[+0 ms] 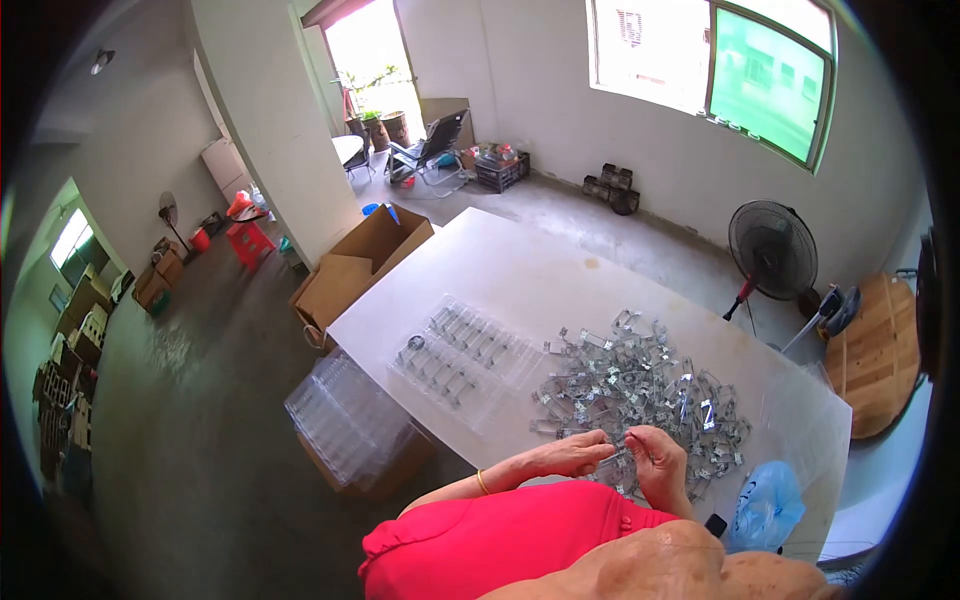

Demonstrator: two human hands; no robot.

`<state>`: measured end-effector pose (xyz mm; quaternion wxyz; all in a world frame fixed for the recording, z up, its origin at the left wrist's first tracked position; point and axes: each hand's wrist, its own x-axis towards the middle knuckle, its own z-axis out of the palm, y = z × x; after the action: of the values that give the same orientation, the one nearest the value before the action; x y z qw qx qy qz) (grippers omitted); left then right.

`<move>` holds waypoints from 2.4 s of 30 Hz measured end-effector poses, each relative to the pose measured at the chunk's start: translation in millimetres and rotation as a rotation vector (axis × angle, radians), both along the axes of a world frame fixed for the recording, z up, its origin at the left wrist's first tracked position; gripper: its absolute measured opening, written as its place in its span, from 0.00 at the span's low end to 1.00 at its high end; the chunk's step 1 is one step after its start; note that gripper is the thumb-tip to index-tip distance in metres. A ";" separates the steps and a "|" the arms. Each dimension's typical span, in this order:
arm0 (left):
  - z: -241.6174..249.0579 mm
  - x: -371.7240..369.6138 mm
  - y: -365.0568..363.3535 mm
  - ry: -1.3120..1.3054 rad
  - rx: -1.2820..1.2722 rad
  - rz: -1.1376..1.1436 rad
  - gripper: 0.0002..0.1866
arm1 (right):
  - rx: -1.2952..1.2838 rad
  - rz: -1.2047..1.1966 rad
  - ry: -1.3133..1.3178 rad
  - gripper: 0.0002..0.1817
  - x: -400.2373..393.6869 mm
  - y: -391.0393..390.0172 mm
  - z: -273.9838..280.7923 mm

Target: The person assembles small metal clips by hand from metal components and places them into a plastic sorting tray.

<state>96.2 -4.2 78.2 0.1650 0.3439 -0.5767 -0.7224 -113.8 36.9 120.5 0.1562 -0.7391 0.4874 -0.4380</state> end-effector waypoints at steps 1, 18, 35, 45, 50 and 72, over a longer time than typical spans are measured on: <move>-3.4 -1.4 -1.4 0.040 0.043 -0.023 0.22 | 0.014 0.001 -0.057 0.05 3.2 0.1 3.2; 7.8 40.7 -51.0 0.841 0.457 -0.215 0.42 | 0.237 -0.032 -0.553 0.05 37.5 -12.9 -18.9; -11.2 84.4 -67.6 0.566 -0.108 0.036 0.26 | 0.597 -0.073 -1.006 0.12 107.4 -23.2 -24.8; 4.1 92.1 -65.2 0.859 0.419 0.078 0.34 | 0.487 -0.145 -0.757 0.19 109.8 -18.6 1.8; 2.2 88.6 -57.2 0.879 0.474 0.028 0.35 | 0.546 -0.115 -0.681 0.19 103.4 -8.8 30.2; 17.4 33.3 -1.5 0.179 -0.166 0.086 0.27 | 0.869 0.203 -0.668 0.20 35.7 18.7 47.9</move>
<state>129.6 -5.7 95.6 0.2746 0.2876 -0.6021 -0.6924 -78.1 55.5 168.4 0.6339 -0.4709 0.4735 -0.3901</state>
